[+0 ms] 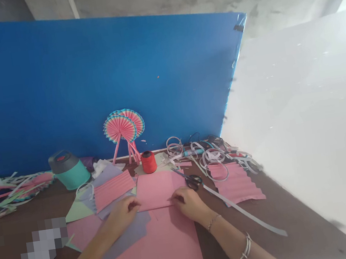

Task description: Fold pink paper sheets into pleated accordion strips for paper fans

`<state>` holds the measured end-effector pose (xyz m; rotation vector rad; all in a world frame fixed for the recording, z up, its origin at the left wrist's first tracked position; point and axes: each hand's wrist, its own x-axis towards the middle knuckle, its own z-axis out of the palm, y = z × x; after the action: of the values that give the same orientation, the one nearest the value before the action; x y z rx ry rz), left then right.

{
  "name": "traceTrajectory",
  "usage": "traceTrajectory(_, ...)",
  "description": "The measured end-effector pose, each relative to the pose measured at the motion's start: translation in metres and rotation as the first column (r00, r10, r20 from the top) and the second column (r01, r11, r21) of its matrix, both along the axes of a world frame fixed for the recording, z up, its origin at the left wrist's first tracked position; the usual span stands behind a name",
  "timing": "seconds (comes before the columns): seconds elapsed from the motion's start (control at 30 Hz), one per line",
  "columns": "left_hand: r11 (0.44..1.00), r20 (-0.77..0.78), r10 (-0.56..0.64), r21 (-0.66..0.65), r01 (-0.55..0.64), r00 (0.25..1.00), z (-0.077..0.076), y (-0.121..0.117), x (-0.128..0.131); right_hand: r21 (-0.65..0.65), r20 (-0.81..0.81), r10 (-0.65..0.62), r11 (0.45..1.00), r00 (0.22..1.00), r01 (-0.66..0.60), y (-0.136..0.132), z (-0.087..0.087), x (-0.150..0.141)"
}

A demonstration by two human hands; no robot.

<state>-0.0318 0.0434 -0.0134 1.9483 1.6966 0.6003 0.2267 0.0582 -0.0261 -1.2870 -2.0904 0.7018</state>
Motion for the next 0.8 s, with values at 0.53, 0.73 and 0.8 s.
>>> traceTrajectory(0.53, 0.998, -0.179, -0.070, -0.003, 0.070, 0.981, 0.018, -0.012, 0.007, 0.059, 0.092, -0.050, 0.997, 0.994, 0.045, -0.001, -0.001, -0.003)
traceTrajectory(0.73, 0.939, -0.337, -0.258, 0.133, 0.317, 0.905, 0.016, -0.012, 0.009, 0.128, 0.104, -0.012, 0.992, 0.995, -0.001, -0.004, -0.005, -0.002)
traceTrajectory(0.8, 0.906, -0.380, -0.318, 0.147, 0.396, 0.869, 0.013, -0.012, 0.010, 0.204, 0.159, 0.048, 0.976, 0.986, -0.081, -0.006, -0.006, -0.002)
